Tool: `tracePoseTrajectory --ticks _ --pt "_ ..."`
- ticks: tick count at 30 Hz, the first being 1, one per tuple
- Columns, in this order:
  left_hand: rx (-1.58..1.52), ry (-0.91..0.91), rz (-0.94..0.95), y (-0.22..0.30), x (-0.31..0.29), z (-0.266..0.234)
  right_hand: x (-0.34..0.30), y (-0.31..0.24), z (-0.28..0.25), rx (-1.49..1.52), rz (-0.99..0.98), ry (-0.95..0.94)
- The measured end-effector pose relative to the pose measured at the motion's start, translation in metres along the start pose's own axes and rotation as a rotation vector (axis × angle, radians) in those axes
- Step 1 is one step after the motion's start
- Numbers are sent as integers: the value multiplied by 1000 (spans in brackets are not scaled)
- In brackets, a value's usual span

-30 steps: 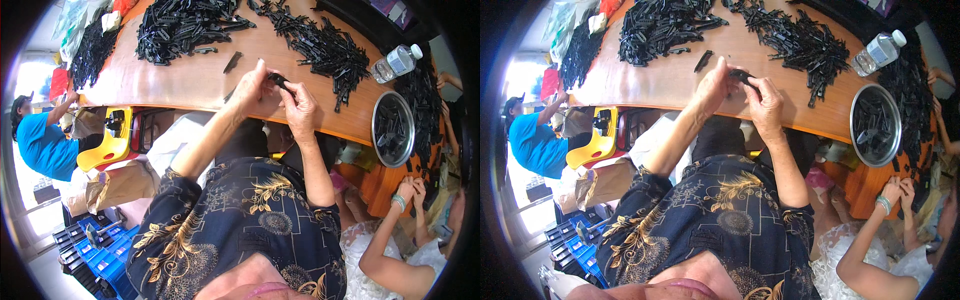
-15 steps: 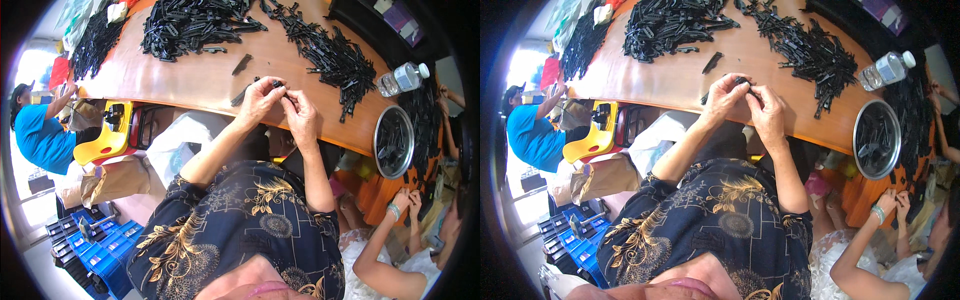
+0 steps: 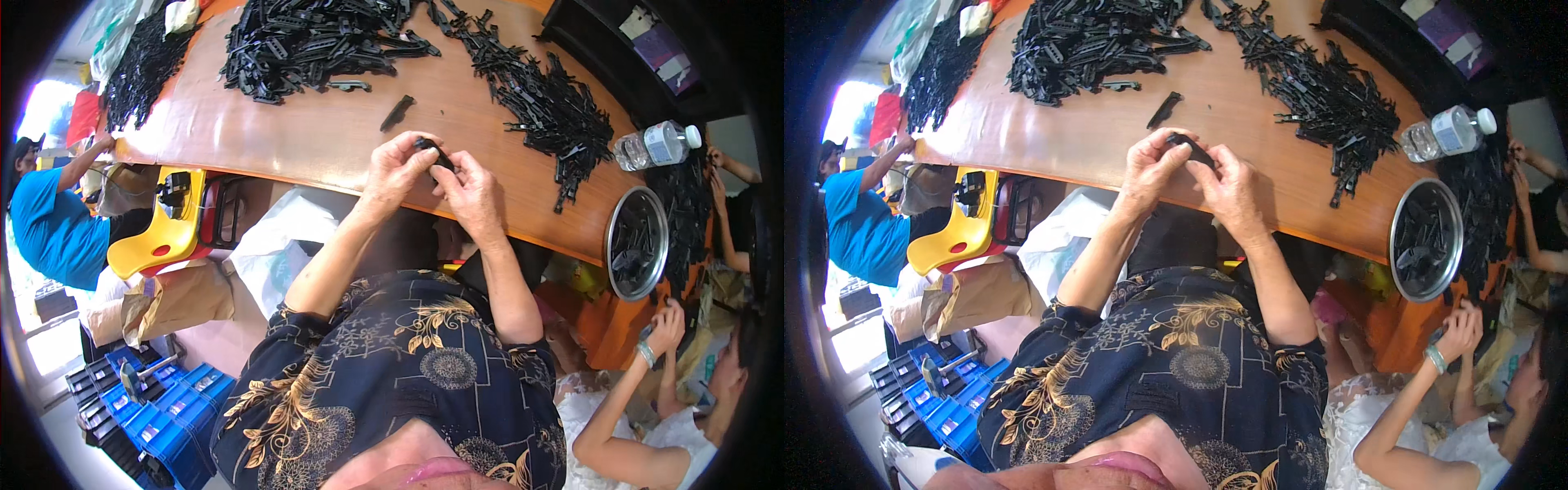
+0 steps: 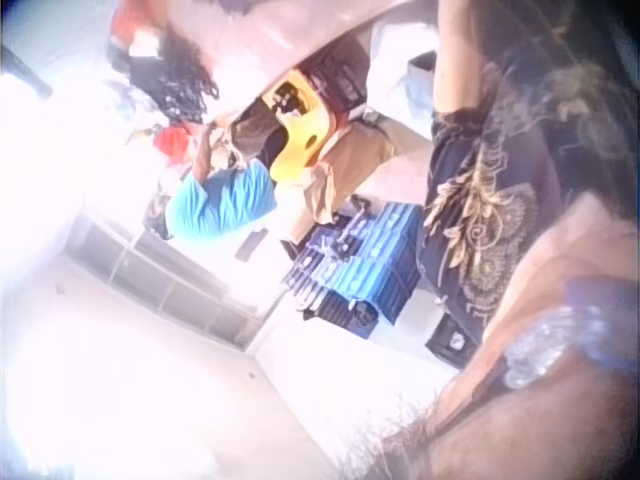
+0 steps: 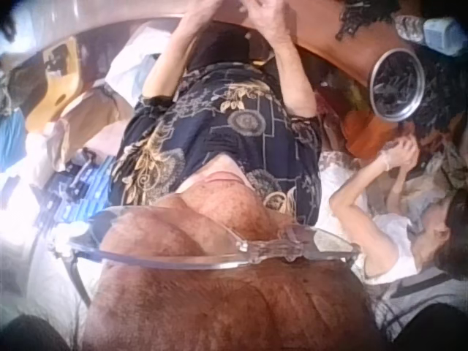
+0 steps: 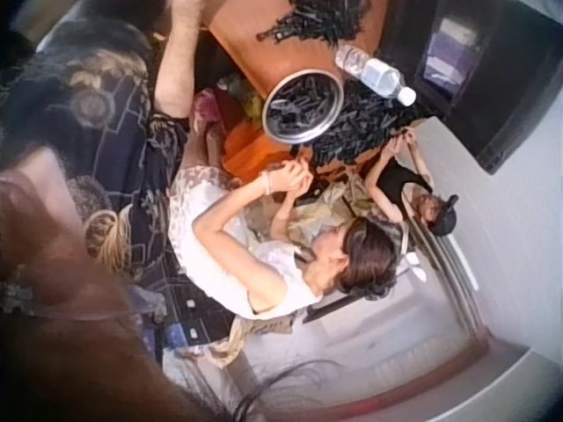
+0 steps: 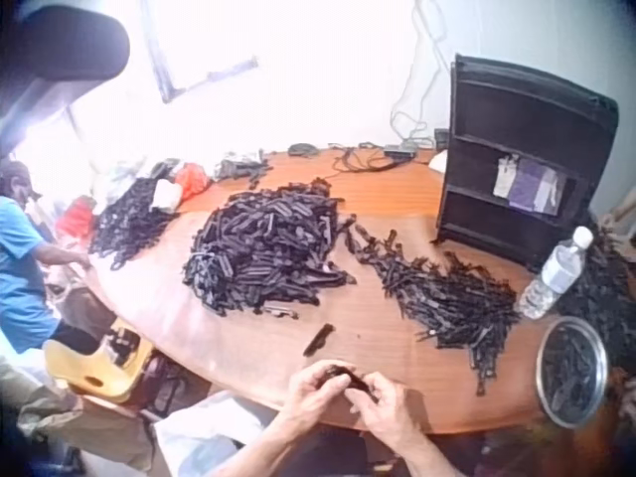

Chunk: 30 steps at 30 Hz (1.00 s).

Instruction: The person assembles plastic parts by picking up individual plastic pieces from the table and snapping them together by hand.

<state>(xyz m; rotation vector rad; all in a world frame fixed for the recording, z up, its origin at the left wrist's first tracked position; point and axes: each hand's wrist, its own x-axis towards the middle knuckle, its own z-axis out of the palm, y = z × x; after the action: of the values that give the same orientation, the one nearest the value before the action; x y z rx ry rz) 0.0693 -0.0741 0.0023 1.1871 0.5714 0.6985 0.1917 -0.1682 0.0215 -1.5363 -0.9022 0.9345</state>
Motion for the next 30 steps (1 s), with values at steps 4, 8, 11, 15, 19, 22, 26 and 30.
tracePoseTrajectory --ticks 4,8,11,15,19,22,26,30 --pt "-45 -29 -28 7 5 -3 3 -2 -1 -63 7 2" --pt "83 69 -28 22 25 -21 27 9 -41 -466 -228 -1" --pt "716 83 61 29 56 -52 47 -1 -78 -1147 -510 164" --pt "1301 54 352 17 75 -53 72 12 -98 -1463 -511 134" --pt "1429 -18 316 14 90 -58 87 16 -110 -1427 -586 96" --pt "1448 -12 288 15 93 -64 86 12 -111 -1045 -568 192" --pt "893 125 92 8 91 -65 69 2 -80 -35 -346 277" --pt "71 130 -86 16 67 -11 51 16 -40 488 -305 280"
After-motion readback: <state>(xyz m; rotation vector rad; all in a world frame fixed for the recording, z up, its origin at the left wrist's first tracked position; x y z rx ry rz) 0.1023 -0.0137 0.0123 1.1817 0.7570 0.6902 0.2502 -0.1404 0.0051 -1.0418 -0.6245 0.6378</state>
